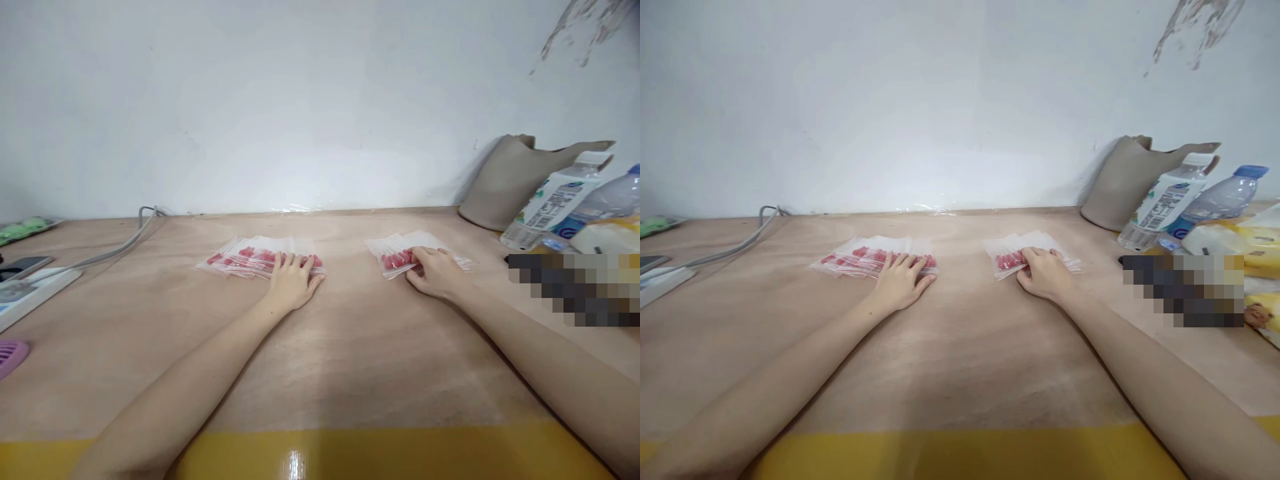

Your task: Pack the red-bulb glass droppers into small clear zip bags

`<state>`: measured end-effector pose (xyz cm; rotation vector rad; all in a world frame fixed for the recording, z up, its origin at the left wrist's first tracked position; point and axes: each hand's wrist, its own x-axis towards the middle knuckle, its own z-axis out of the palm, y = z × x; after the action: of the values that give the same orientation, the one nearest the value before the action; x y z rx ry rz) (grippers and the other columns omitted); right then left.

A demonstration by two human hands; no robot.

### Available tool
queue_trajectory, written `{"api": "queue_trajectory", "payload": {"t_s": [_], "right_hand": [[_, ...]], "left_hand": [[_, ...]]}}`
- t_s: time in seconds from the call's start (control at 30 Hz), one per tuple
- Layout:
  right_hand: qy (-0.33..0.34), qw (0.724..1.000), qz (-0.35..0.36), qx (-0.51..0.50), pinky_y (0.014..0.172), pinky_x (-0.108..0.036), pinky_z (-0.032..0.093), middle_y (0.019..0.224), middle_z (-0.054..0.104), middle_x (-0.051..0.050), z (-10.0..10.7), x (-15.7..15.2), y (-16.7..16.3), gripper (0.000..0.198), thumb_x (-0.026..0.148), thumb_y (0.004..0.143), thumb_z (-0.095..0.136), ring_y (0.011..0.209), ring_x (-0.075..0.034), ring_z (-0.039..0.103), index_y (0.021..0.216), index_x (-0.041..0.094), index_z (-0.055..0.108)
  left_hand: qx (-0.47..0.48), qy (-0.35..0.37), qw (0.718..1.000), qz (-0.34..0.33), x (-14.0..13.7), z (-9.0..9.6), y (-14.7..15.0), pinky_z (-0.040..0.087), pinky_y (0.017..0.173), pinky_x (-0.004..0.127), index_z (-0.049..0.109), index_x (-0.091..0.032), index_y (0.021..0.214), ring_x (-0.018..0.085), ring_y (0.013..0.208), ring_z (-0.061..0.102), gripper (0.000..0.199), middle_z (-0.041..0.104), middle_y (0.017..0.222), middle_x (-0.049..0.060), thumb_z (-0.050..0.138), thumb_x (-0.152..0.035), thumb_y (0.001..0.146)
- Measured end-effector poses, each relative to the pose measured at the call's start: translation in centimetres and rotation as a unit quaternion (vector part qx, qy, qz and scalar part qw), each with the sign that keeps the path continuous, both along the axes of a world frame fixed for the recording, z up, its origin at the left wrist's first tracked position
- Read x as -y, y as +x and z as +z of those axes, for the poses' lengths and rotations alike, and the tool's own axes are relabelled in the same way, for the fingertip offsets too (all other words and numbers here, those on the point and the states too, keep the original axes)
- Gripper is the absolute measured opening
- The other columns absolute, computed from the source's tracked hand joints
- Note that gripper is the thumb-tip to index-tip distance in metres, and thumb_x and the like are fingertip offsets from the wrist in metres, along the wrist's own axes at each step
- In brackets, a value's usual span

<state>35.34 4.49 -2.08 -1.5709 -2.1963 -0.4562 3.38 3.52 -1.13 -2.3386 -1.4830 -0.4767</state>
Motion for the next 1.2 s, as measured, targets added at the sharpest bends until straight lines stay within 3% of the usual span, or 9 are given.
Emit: {"api": "queue_trajectory", "payload": {"t_s": [0.17,0.27,0.4,0.53,0.7,0.8,0.93,1.07,1.2], "right_hand": [[0.096,0.992,0.079,0.036,0.089,-0.044,0.025,0.096,0.063,-0.012,1.1,1.2,-1.8,0.035,0.048,0.073,0.051,0.090,-0.026,0.055,0.087,0.017,0.055],[0.076,0.978,0.189,0.045,0.083,-0.038,0.029,0.090,0.063,-0.009,1.5,1.2,-4.5,0.030,0.044,0.077,0.052,0.088,-0.023,0.054,0.089,0.017,0.058],[0.044,0.960,0.272,0.048,0.076,-0.033,0.033,0.089,0.063,-0.009,1.4,0.3,-7.6,0.026,0.037,0.081,0.051,0.084,-0.020,0.055,0.093,0.015,0.060],[0.036,0.955,0.293,0.005,0.075,-0.032,0.038,0.087,0.063,-0.009,0.8,-0.7,-9.0,0.022,0.031,0.080,0.053,0.082,-0.020,0.056,0.093,0.014,0.061],[0.046,0.943,0.316,-0.093,0.070,-0.029,0.045,0.089,0.061,-0.009,-0.5,-0.8,-8.9,0.014,0.021,0.081,0.051,0.078,-0.017,0.056,0.090,0.016,0.061],[0.058,0.937,0.326,-0.109,0.067,-0.026,0.046,0.088,0.062,-0.009,-1.0,-0.8,-8.5,0.017,0.014,0.080,0.048,0.077,-0.015,0.057,0.091,0.014,0.061],[0.116,0.947,0.299,-0.039,0.067,-0.027,0.042,0.078,0.064,-0.006,-0.9,-0.9,-8.3,0.016,0.014,0.083,0.048,0.071,-0.015,0.056,0.083,0.016,0.064],[0.179,0.945,0.269,0.040,0.070,-0.030,0.035,0.073,0.065,-0.004,-0.4,-0.9,-8.4,0.020,0.017,0.086,0.047,0.068,-0.014,0.054,0.075,0.018,0.064],[0.202,0.942,0.259,0.067,0.070,-0.030,0.031,0.070,0.064,-0.003,0.0,-0.9,-8.6,0.023,0.015,0.086,0.046,0.067,-0.013,0.052,0.071,0.017,0.064]], "left_hand": [[0.051,-0.039,0.996,-0.065,-0.6,-0.8,2.6,0.033,0.099,0.043,0.053,-0.016,0.119,0.027,0.113,0.047,0.041,0.055,0.118,0.012,0.045,-0.042,0.088],[0.068,-0.055,0.992,-0.087,-0.8,-1.3,3.7,0.037,0.098,0.033,0.048,-0.014,0.123,0.023,0.117,0.046,0.045,0.050,0.126,0.012,0.046,-0.043,0.088],[0.108,-0.067,0.991,-0.050,-0.4,-1.6,3.8,0.036,0.099,0.039,0.043,-0.005,0.125,0.029,0.122,0.041,0.060,0.044,0.129,0.020,0.047,-0.050,0.085],[0.132,-0.070,0.989,-0.019,-0.1,-1.7,2.9,0.031,0.101,0.047,0.043,-0.005,0.125,0.035,0.124,0.035,0.070,0.046,0.126,0.022,0.051,-0.057,0.079],[0.128,-0.110,0.978,-0.125,-0.2,-1.6,2.4,0.031,0.105,0.037,0.042,-0.011,0.131,0.026,0.128,0.035,0.058,0.038,0.138,0.016,0.050,-0.044,0.084],[0.135,-0.140,0.972,-0.132,-0.3,-1.4,2.5,0.033,0.104,0.036,0.043,-0.012,0.131,0.025,0.125,0.040,0.054,0.039,0.138,0.014,0.048,-0.042,0.086],[0.136,-0.134,0.974,-0.125,-0.3,-1.5,2.5,0.033,0.104,0.036,0.044,-0.012,0.131,0.025,0.125,0.041,0.054,0.040,0.137,0.014,0.049,-0.040,0.085],[0.120,-0.067,0.982,-0.131,-0.3,-1.8,2.5,0.040,0.098,0.037,0.049,-0.013,0.126,0.025,0.118,0.048,0.048,0.047,0.131,0.014,0.050,-0.039,0.085],[0.110,-0.013,0.981,-0.156,-0.6,-1.6,3.0,0.040,0.095,0.039,0.056,-0.016,0.116,0.025,0.109,0.052,0.039,0.056,0.117,0.011,0.055,-0.035,0.082]]}}
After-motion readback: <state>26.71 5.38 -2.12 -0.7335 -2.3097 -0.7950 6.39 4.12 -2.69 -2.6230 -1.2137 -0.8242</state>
